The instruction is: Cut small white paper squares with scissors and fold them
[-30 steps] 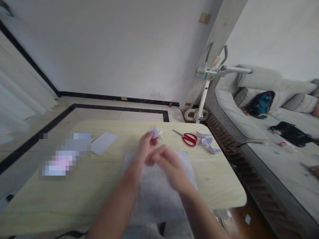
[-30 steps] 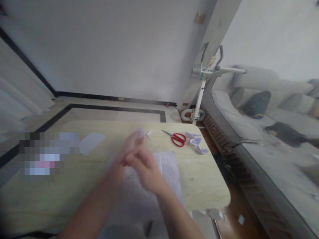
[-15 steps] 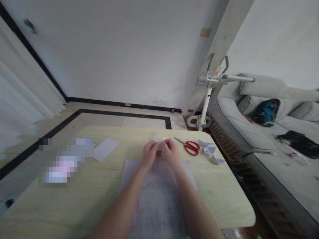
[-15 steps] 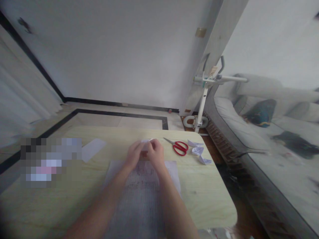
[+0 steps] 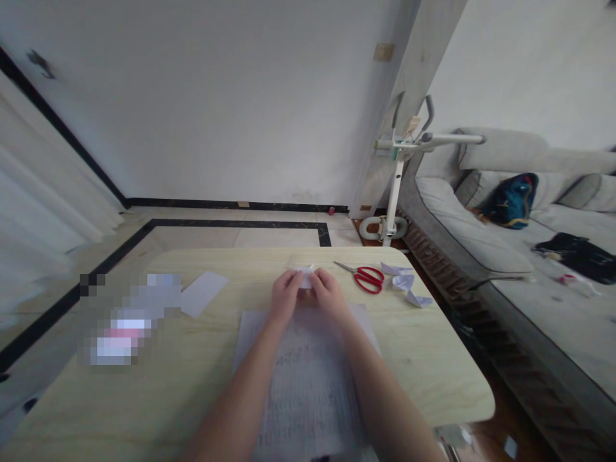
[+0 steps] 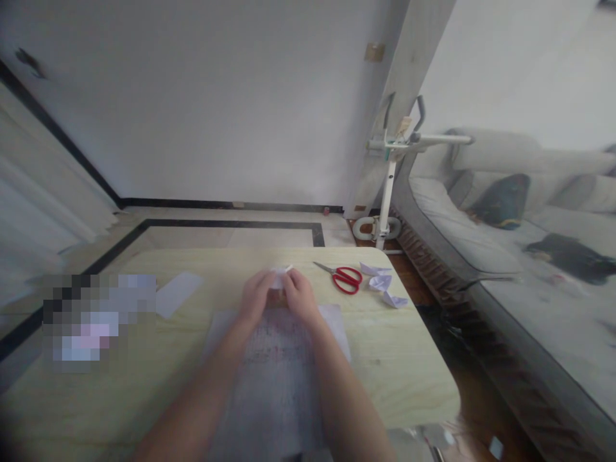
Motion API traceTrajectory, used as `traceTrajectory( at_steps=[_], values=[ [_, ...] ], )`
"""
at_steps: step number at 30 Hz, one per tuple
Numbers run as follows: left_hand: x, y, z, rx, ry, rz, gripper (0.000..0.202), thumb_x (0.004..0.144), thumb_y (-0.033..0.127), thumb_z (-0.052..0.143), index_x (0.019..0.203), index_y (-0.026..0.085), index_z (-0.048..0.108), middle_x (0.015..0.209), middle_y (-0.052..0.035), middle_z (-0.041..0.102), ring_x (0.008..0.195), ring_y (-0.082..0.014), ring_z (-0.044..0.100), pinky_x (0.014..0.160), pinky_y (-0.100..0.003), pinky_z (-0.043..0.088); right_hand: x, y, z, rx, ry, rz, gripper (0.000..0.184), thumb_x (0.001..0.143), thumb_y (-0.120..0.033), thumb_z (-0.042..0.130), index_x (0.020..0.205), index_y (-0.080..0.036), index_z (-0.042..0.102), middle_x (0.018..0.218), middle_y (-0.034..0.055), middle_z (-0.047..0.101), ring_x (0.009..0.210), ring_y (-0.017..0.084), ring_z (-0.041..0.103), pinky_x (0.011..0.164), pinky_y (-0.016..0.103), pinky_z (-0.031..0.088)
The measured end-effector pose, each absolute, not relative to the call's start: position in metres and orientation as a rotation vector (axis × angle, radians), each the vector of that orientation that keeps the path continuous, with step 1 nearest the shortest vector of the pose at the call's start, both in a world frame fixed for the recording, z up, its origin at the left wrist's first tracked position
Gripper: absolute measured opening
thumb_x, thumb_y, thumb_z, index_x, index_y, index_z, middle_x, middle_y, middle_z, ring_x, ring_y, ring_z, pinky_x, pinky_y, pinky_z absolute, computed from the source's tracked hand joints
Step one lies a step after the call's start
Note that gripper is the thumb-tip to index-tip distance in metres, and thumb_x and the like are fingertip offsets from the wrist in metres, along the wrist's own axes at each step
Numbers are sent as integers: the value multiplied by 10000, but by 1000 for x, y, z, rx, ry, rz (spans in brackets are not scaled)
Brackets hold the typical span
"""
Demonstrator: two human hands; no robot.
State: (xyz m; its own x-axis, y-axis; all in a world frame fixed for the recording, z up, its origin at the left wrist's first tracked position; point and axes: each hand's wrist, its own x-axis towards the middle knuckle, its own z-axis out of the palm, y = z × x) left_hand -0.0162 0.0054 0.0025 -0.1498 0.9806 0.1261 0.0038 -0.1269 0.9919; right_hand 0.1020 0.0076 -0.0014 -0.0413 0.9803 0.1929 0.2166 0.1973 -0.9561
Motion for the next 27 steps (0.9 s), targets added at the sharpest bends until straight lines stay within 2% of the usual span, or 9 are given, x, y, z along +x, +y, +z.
traceTrajectory(
  at_steps=[12, 16, 21, 27],
  values=[
    [-15, 3, 10, 1228, 1299, 1408, 218, 761, 355, 593, 619, 191, 598, 574, 4, 552, 562, -141, 503, 523, -239, 364, 101, 6, -9, -1242, -1538, 872, 316, 877, -406, 447, 631, -210, 426, 580, -33, 450, 582, 136, 421, 533, 248, 299],
    [-13, 1, 12, 1195, 1264, 1376, 222, 782, 384, 577, 661, 198, 587, 569, 7, 543, 540, -142, 500, 508, -244, 365, 101, 6, -9, -1240, -1539, 866, 308, 876, -383, 453, 622, -209, 428, 570, -35, 454, 569, 133, 414, 531, 248, 295],
    [-13, 0, 13, 1230, 1278, 1372, 235, 766, 367, 598, 610, 195, 562, 575, 13, 526, 556, -138, 494, 507, -234, 368, 101, 7, -8, -1241, -1454, 892, 306, 867, -392, 455, 626, -204, 468, 590, -30, 473, 593, 139, 436, 550, 252, 315],
    [-13, 0, 8, 1313, 1264, 1300, 243, 783, 382, 583, 647, 183, 608, 604, 9, 546, 570, -133, 493, 513, -230, 367, 106, 9, -6, -1183, -1326, 911, 170, 798, -300, 502, 657, -209, 481, 556, -47, 429, 547, 131, 405, 530, 247, 319]
  ],
)
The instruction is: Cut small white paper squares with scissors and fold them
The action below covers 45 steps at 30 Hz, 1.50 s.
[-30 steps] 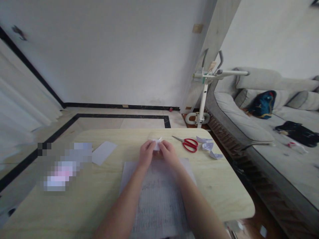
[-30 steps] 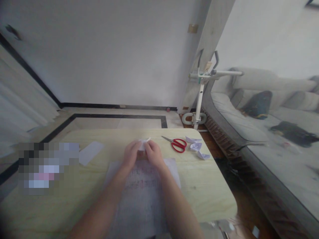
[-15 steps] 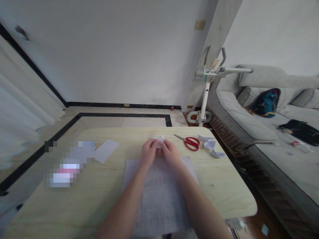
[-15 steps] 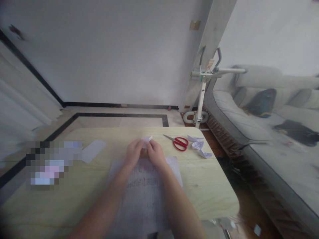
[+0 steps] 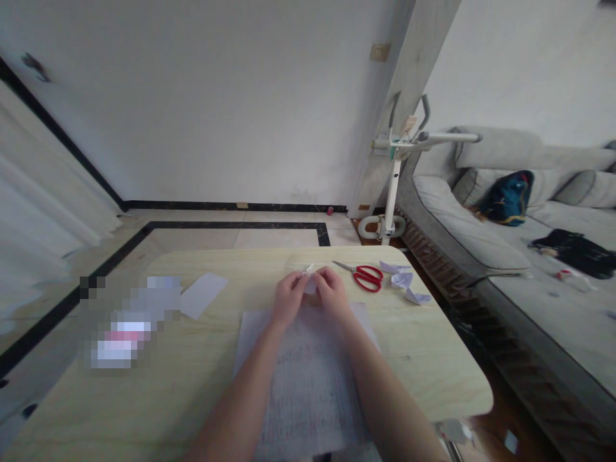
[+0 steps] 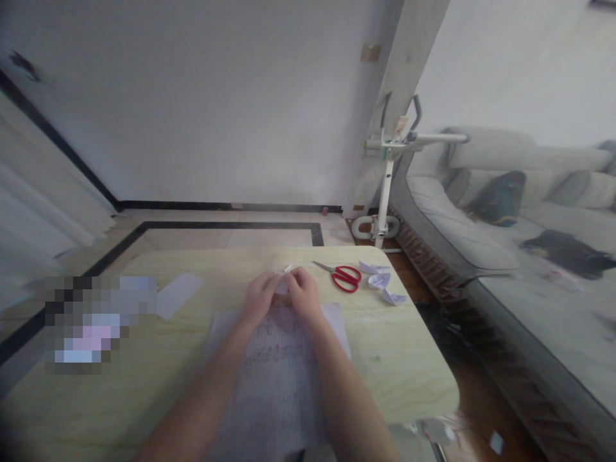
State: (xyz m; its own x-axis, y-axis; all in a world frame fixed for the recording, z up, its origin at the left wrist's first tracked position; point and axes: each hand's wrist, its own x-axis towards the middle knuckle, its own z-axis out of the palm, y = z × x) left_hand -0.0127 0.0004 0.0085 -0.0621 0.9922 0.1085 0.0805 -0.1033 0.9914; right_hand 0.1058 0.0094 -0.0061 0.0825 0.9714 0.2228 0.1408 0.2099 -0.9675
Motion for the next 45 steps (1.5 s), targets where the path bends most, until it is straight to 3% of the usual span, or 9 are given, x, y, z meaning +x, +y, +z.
traceTrajectory(
  at_steps=[7, 15, 25, 32, 36, 40, 42, 45],
  values=[
    [-14, 1, 3, 1351, 1257, 1274, 274, 789, 397, 567, 643, 167, 599, 610, 15, 536, 606, -126, 505, 531, -212, 386, 108, 6, -2, -1175, -1323, 974, 187, 744, -260, 471, 570, -198, 443, 515, -45, 426, 524, 120, 397, 509, 240, 300],
    [-13, 1, 5, 1145, 1217, 1257, 285, 748, 429, 603, 806, 154, 648, 674, 5, 592, 568, -120, 515, 438, -198, 385, 108, 5, -2, -1136, -1305, 1046, 228, 737, -253, 472, 521, -193, 435, 458, -48, 412, 472, 103, 364, 483, 231, 288],
    [-17, 6, 2, 1052, 1243, 1364, 297, 726, 433, 628, 813, 149, 639, 721, -7, 596, 608, -121, 528, 448, -195, 402, 108, 8, -7, -1050, -1241, 1106, 311, 817, -364, 532, 568, -194, 457, 497, -48, 424, 455, 91, 369, 453, 226, 285],
    [-16, 9, -1, 950, 1149, 1390, 302, 693, 439, 665, 797, 157, 628, 703, -1, 594, 599, -120, 531, 475, -207, 414, 111, 12, -8, -1088, -1204, 1050, 228, 784, -405, 608, 732, -191, 547, 612, -19, 559, 445, 86, 408, 429, 220, 303],
    [-14, 8, 1, 845, 1056, 1393, 293, 671, 411, 705, 788, 153, 629, 729, -10, 598, 616, -109, 530, 480, -193, 401, 111, 10, -4, -1081, -1231, 1032, 272, 824, -428, 548, 697, -187, 559, 591, -14, 556, 435, 87, 398, 428, 225, 299],
    [-14, 8, 2, 742, 876, 1337, 311, 663, 372, 737, 832, 139, 619, 673, 7, 579, 524, -72, 488, 456, -186, 363, 110, 8, 0, -1127, -1286, 995, 363, 855, -451, 497, 611, -186, 547, 476, -32, 462, 415, 91, 384, 436, 231, 302],
    [-15, 9, 3, 712, 836, 1331, 332, 656, 352, 749, 876, 149, 606, 636, 26, 567, 482, -63, 474, 444, -185, 350, 109, 8, 1, -1120, -1281, 995, 339, 851, -440, 507, 625, -189, 539, 475, -39, 450, 415, 90, 386, 439, 231, 313],
    [-15, 9, 2, 684, 827, 1327, 345, 641, 333, 760, 891, 164, 593, 644, 29, 579, 471, -61, 481, 443, -185, 353, 106, 6, 3, -1070, -1286, 984, 199, 801, -386, 572, 763, -191, 576, 649, -7, 575, 477, 95, 456, 460, 229, 356]
  ],
)
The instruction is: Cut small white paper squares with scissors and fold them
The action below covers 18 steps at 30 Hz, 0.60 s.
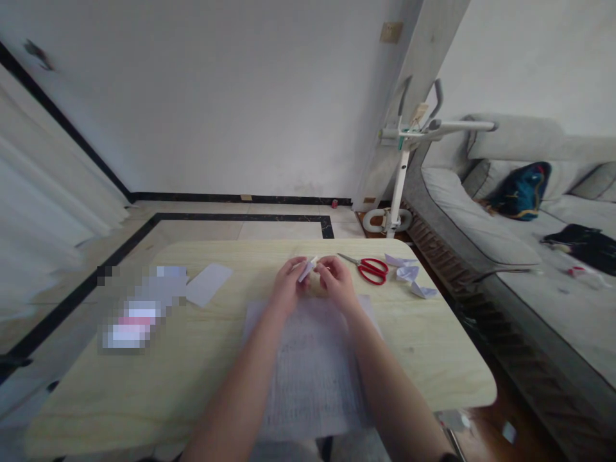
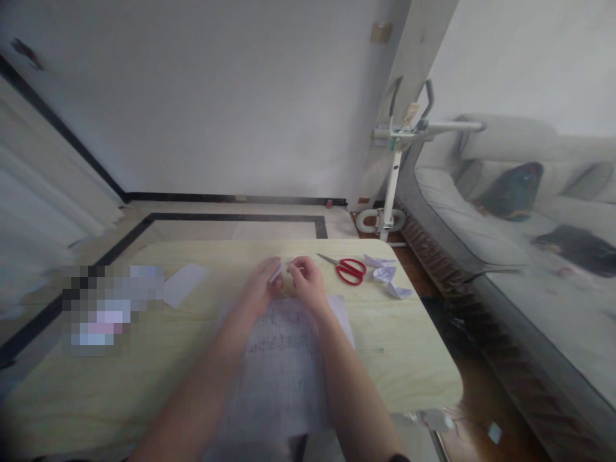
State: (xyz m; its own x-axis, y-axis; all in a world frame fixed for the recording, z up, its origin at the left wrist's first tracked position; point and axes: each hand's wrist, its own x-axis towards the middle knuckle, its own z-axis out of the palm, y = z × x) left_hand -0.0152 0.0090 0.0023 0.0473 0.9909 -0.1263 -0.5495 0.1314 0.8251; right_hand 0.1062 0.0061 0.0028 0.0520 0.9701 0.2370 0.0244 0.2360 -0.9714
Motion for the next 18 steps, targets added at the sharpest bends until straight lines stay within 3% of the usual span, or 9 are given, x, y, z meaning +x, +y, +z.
traceTrajectory(
  at_steps=[4, 18],
  values=[
    [-12, 7, 2, 733, 841, 1258, 313, 659, 343, 730, 892, 169, 615, 671, 8, 599, 521, -85, 523, 465, -195, 375, 105, 3, 6, -1099, -1373, 956, 182, 756, -325, 605, 872, -187, 619, 765, 21, 630, 570, 117, 523, 515, 239, 410],
    [-13, 2, 7, 1368, 1157, 1272, 300, 827, 391, 521, 775, 154, 697, 799, -58, 679, 767, -183, 590, 672, -261, 451, 109, 9, 1, -1227, -1305, 784, 115, 771, -299, 580, 760, -185, 585, 698, 21, 593, 613, 148, 526, 585, 274, 432]
  ],
)
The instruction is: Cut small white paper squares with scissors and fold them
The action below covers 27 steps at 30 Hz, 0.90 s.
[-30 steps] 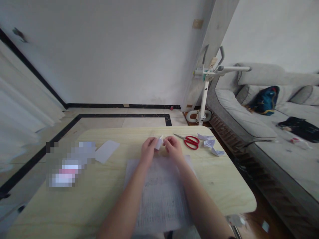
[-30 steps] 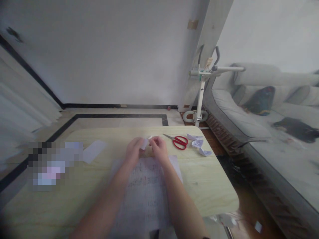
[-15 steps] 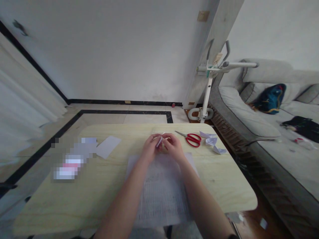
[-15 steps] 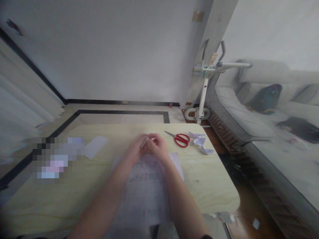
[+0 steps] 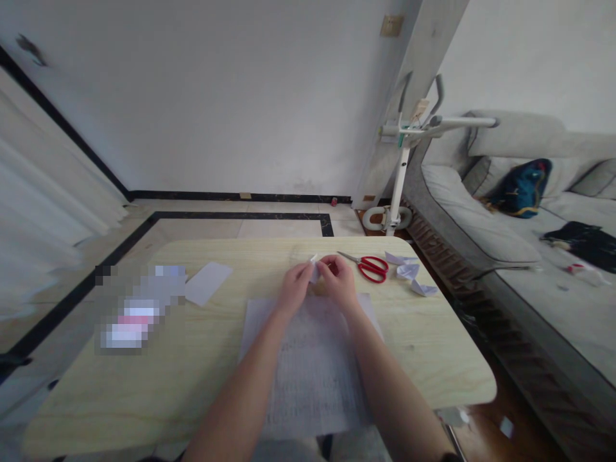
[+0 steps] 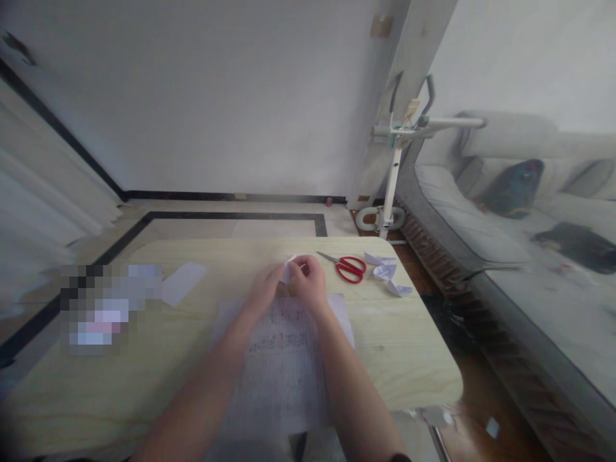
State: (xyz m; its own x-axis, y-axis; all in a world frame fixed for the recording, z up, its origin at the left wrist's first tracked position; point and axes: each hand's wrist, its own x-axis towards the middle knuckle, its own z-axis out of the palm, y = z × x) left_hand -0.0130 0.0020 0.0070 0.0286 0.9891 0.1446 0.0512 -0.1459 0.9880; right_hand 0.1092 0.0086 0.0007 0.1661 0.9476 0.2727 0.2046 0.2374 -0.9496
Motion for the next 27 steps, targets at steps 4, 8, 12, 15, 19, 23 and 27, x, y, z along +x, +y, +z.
traceTrajectory(
  at_steps=[4, 8, 12, 15, 19, 23, 27],
  values=[
    [-13, 3, 5, 1342, 1216, 1306, 285, 827, 391, 534, 867, 163, 700, 814, -53, 671, 708, -166, 580, 597, -244, 453, 108, 6, 3, -1237, -1303, 701, 135, 775, -295, 581, 836, -176, 595, 753, 29, 606, 616, 141, 522, 587, 275, 431],
    [-12, 4, 5, 1234, 1219, 1405, 255, 804, 382, 572, 875, 164, 683, 850, -59, 668, 672, -150, 589, 560, -234, 470, 106, 4, 0, -1237, -1369, 685, 154, 781, -288, 590, 873, -167, 617, 774, 39, 625, 617, 142, 537, 586, 277, 446],
    [-10, 2, 7, 1166, 1204, 1430, 224, 785, 359, 595, 855, 153, 649, 831, -52, 657, 653, -143, 601, 569, -243, 492, 104, 2, -4, -1236, -1434, 634, 232, 790, -270, 591, 999, -182, 639, 866, 60, 655, 641, 147, 563, 604, 285, 471],
    [-10, 1, 6, 1205, 1192, 1428, 193, 771, 344, 607, 813, 156, 618, 770, -34, 639, 653, -141, 598, 588, -245, 494, 104, 1, -4, -1221, -1477, 550, 237, 819, -235, 547, 1028, -195, 653, 885, 61, 649, 666, 149, 566, 625, 291, 480],
    [-9, 0, 5, 1247, 1203, 1424, 155, 774, 322, 597, 787, 168, 592, 729, -21, 632, 639, -135, 595, 589, -237, 482, 103, -1, -3, -1205, -1510, 506, 260, 841, -232, 529, 1066, -209, 658, 940, 66, 649, 688, 149, 578, 624, 290, 493],
    [-9, -1, 7, 1200, 1215, 1444, 157, 779, 328, 589, 813, 174, 589, 767, -34, 657, 649, -142, 611, 571, -234, 477, 101, -3, -2, -1197, -1528, 511, 281, 843, -233, 534, 1098, -227, 652, 1024, 77, 653, 752, 166, 606, 672, 308, 517],
    [-9, -1, 9, 1222, 1222, 1427, 155, 793, 328, 574, 790, 174, 593, 747, -40, 658, 646, -147, 616, 578, -237, 477, 100, -4, 0, -1185, -1534, 453, 232, 838, -209, 539, 1038, -217, 656, 1030, 82, 636, 863, 186, 601, 710, 308, 512]
  ],
)
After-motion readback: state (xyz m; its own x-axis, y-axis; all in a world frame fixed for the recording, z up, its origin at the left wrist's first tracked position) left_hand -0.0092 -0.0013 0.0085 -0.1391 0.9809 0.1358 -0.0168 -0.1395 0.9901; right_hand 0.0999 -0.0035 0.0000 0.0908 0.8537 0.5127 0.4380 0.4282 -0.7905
